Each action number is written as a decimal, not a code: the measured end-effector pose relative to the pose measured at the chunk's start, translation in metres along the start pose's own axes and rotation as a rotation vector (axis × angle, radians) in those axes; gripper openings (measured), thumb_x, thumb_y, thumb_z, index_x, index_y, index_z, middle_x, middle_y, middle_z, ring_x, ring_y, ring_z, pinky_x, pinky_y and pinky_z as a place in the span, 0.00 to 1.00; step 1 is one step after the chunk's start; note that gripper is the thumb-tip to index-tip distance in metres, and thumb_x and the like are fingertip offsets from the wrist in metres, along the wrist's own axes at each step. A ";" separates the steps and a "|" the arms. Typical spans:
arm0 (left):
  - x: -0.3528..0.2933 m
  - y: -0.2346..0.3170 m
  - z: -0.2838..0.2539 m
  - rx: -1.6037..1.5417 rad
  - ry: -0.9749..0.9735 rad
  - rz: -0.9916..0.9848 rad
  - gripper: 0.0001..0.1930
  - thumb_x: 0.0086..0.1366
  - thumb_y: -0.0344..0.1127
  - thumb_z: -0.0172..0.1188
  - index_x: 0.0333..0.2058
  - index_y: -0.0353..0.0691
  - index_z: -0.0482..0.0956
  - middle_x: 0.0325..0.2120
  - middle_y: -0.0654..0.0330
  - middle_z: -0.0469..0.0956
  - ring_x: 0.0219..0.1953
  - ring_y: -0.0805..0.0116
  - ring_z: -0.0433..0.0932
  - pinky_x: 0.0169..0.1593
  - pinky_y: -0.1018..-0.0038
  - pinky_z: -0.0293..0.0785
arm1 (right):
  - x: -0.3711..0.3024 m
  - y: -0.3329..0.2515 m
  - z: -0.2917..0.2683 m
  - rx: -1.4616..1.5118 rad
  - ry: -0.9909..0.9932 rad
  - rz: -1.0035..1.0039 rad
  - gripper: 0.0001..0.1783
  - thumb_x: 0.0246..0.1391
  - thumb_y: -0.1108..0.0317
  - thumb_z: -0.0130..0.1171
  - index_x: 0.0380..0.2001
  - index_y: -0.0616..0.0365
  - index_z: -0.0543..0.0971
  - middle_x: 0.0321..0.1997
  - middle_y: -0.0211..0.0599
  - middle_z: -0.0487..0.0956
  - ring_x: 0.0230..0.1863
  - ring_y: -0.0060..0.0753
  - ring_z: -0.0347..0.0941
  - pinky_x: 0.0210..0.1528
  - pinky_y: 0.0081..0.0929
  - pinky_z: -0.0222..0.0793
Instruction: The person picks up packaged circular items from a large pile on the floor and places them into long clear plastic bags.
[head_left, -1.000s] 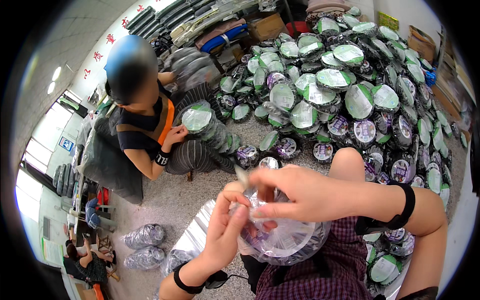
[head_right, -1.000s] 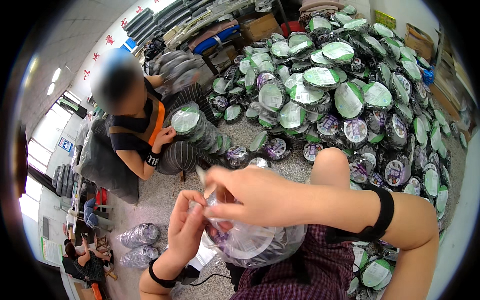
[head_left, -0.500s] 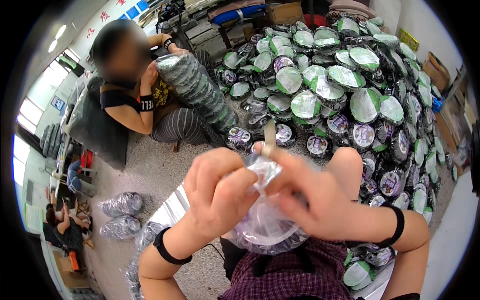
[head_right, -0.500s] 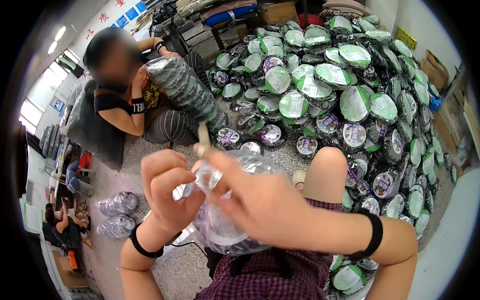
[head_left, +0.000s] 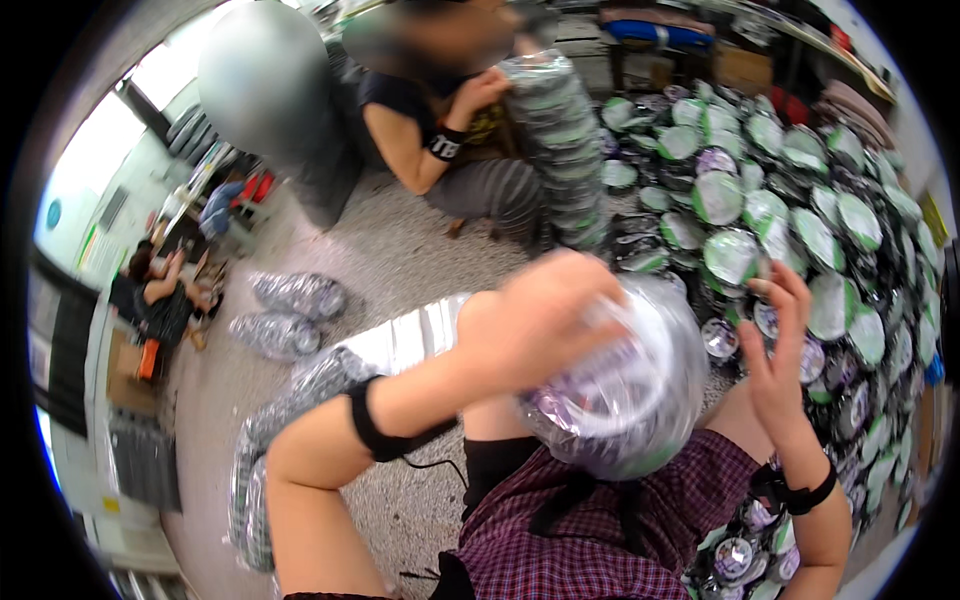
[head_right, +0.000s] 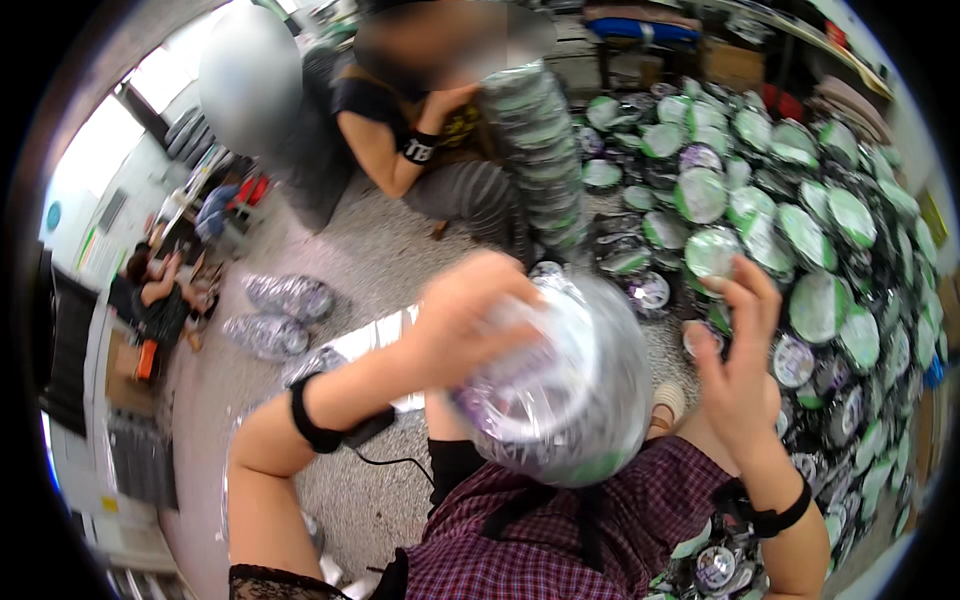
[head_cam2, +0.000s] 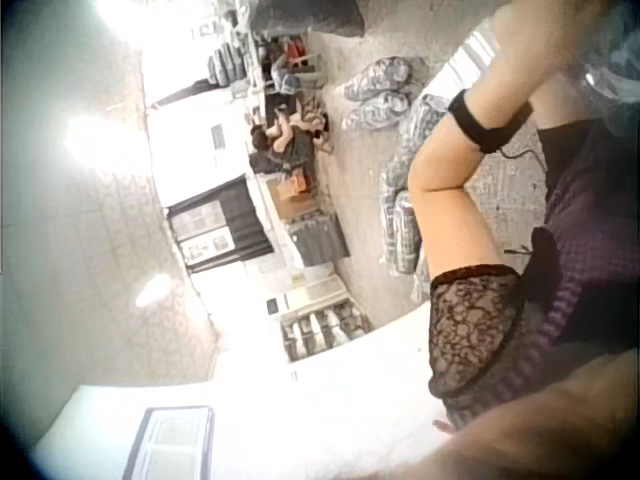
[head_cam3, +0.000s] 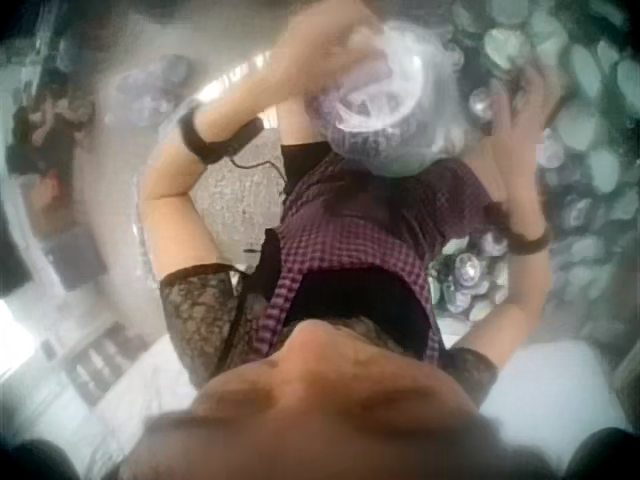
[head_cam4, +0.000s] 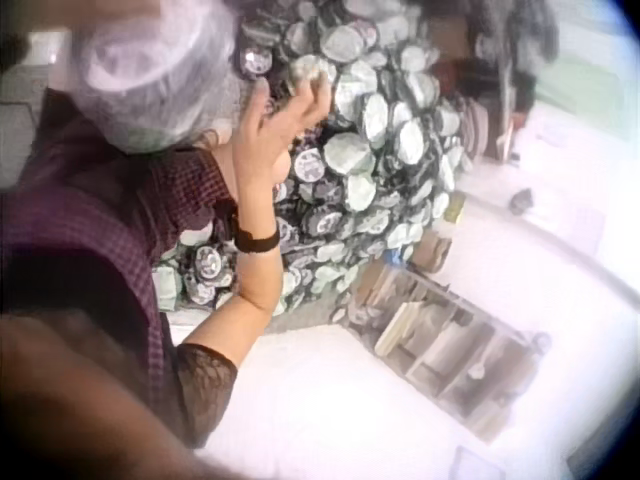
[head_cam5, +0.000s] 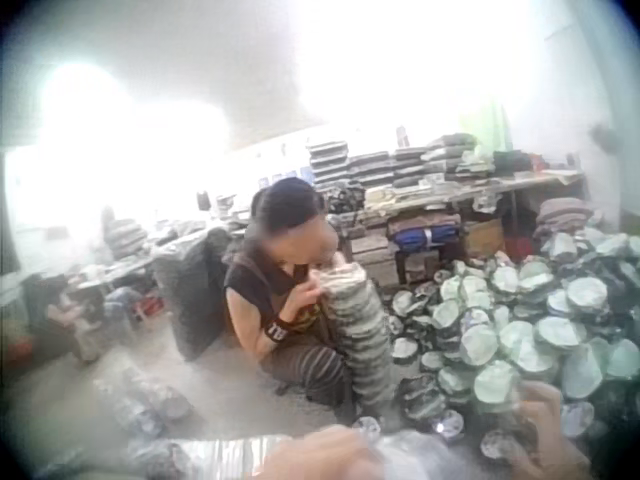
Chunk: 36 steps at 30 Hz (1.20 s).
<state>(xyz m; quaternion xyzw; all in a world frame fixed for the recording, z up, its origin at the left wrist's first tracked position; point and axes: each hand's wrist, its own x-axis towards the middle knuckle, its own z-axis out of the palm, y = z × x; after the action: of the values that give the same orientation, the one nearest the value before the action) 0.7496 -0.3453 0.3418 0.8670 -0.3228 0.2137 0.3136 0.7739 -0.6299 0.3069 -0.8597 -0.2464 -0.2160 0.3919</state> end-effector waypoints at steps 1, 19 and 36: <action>-0.022 -0.009 -0.030 0.053 0.141 -0.284 0.13 0.53 0.35 0.63 0.36 0.39 0.74 0.30 0.60 0.74 0.35 0.65 0.74 0.39 0.72 0.71 | -0.002 0.015 -0.004 -0.097 0.004 -0.021 0.19 0.51 0.71 0.55 0.48 0.59 0.69 0.60 0.47 0.59 0.62 0.47 0.55 0.63 0.38 0.51; -0.710 -0.017 -0.142 0.211 0.837 -1.970 0.16 0.58 0.41 0.57 0.39 0.35 0.76 0.27 0.57 0.76 0.25 0.65 0.73 0.31 0.69 0.71 | -0.044 0.097 0.028 -0.392 -0.351 0.118 0.12 0.49 0.80 0.54 0.39 0.64 0.72 0.60 0.48 0.63 0.60 0.51 0.62 0.59 0.39 0.60; -0.491 -0.330 0.241 0.231 0.207 -1.785 0.10 0.53 0.39 0.66 0.23 0.40 0.77 0.31 0.55 0.72 0.35 0.59 0.71 0.41 0.65 0.70 | -0.085 0.109 -0.005 -0.842 -0.698 0.550 0.14 0.55 0.66 0.57 0.42 0.62 0.78 0.43 0.48 0.79 0.46 0.46 0.74 0.52 0.35 0.67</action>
<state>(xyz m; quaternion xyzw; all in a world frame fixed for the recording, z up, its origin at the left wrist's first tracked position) 0.6754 -0.1046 -0.2450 0.7974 0.5228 -0.0009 0.3013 0.7709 -0.7179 0.2001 -0.9928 -0.0229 0.1086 -0.0440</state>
